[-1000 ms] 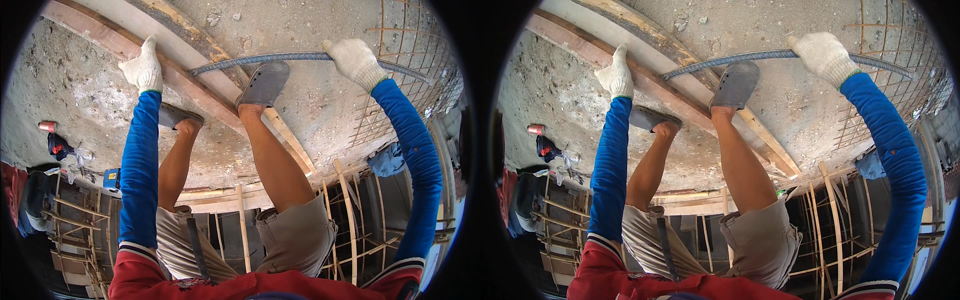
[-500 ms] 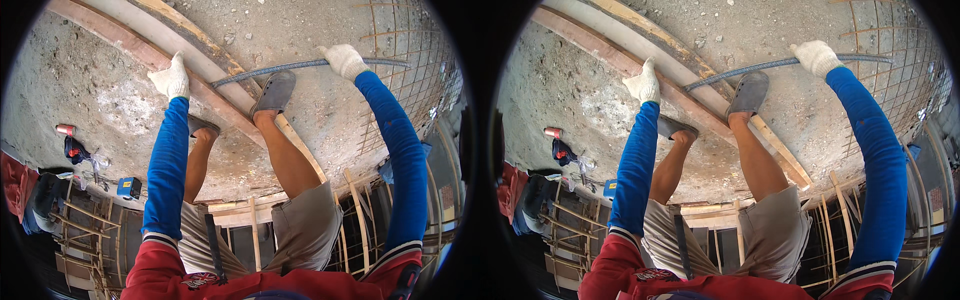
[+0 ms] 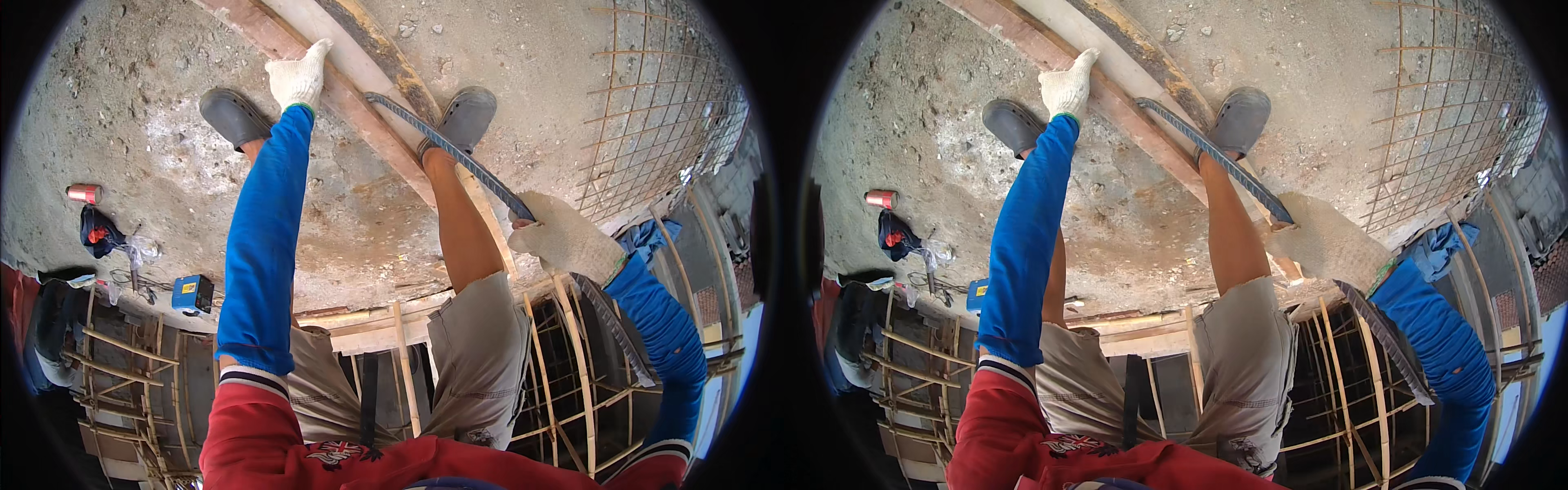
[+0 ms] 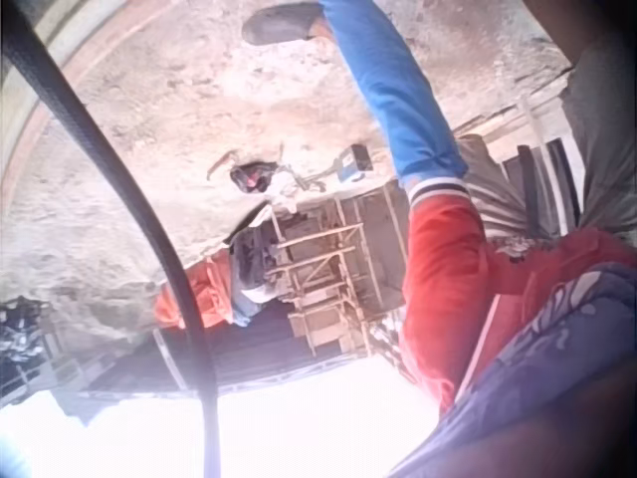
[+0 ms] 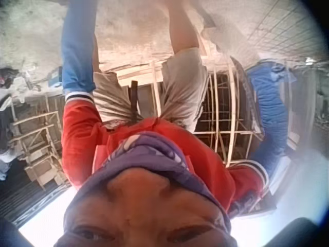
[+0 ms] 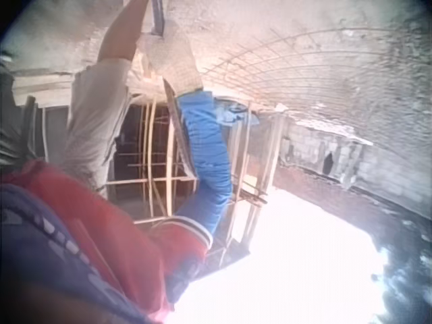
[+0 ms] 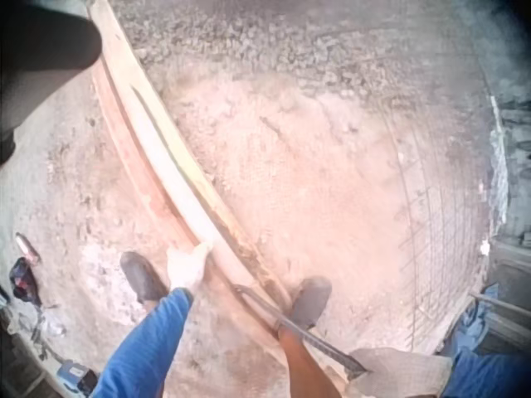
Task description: The person bends a long steel rod by hand using a curved wooden beam as a fulcrum. They repeatedly reposition the rod and apply force to create a curved shape, then place the bent rod aside.
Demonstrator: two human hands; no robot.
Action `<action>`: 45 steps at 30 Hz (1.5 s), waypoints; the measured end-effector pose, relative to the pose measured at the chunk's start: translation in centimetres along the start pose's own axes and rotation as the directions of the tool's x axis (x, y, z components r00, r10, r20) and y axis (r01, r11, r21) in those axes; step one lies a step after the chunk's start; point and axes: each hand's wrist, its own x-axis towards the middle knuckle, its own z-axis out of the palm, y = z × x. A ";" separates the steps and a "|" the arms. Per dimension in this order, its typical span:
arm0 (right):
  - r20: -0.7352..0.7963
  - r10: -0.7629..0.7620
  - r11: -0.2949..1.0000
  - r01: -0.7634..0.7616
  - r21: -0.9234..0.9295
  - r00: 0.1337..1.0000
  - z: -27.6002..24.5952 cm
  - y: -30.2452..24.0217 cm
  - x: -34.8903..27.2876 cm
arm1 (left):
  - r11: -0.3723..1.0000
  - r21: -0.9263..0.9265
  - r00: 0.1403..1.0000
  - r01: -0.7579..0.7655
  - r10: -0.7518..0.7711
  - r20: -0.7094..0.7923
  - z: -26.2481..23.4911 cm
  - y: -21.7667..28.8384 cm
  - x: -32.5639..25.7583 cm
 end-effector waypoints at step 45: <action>-0.224 -0.144 0.461 -0.135 -0.877 0.964 -14.0 -7.8 4.1 | 0.996 -0.078 0.981 -0.042 0.056 0.185 -7.0 4.0 10.3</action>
